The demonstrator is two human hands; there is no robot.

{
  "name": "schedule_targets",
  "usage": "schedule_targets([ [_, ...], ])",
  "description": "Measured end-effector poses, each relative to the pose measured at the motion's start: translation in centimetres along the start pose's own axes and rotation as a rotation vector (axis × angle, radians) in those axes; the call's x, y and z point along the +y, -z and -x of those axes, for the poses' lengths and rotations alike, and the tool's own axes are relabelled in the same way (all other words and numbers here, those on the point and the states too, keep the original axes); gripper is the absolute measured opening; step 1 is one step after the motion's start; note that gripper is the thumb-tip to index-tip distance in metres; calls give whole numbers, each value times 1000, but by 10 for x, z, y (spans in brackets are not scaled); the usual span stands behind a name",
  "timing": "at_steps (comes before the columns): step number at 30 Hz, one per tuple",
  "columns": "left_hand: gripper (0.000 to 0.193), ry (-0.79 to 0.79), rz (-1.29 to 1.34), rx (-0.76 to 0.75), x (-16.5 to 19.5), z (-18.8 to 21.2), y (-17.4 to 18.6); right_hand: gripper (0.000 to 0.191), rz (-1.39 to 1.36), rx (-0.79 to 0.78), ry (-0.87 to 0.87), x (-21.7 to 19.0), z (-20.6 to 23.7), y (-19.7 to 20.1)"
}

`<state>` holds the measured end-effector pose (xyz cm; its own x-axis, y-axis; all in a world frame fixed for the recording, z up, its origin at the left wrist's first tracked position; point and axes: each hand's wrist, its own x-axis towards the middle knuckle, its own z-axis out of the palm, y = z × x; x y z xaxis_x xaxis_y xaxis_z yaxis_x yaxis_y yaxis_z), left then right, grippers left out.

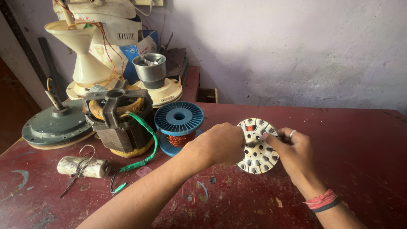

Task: The person winds enameled copper wire by hand through the slots of a circular motor armature disc on a workbench, repeatedly feeding and pressing the wire around the disc. They briefly lift and reposition the wire spool, then continue winding and adjusting the wire in the slots.

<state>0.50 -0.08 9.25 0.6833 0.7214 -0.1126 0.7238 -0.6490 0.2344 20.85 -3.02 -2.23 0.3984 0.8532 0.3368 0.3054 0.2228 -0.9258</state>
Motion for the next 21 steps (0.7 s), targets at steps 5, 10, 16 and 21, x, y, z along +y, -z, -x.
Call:
schedule_targets([
  [5,29,-21,12,1,1,1,2,22,120,43,29,-9,4,2],
  [10,32,-75,-3,22,-5,-4,3,21,72,24,20,-15,6,1],
  [16,30,-229,65,287,-14,-8,-3,22,83,42,-5,-13,3,0],
  [21,33,-374,254,634,-2,-16,-20,26,92,31,35,-6,1,0],
])
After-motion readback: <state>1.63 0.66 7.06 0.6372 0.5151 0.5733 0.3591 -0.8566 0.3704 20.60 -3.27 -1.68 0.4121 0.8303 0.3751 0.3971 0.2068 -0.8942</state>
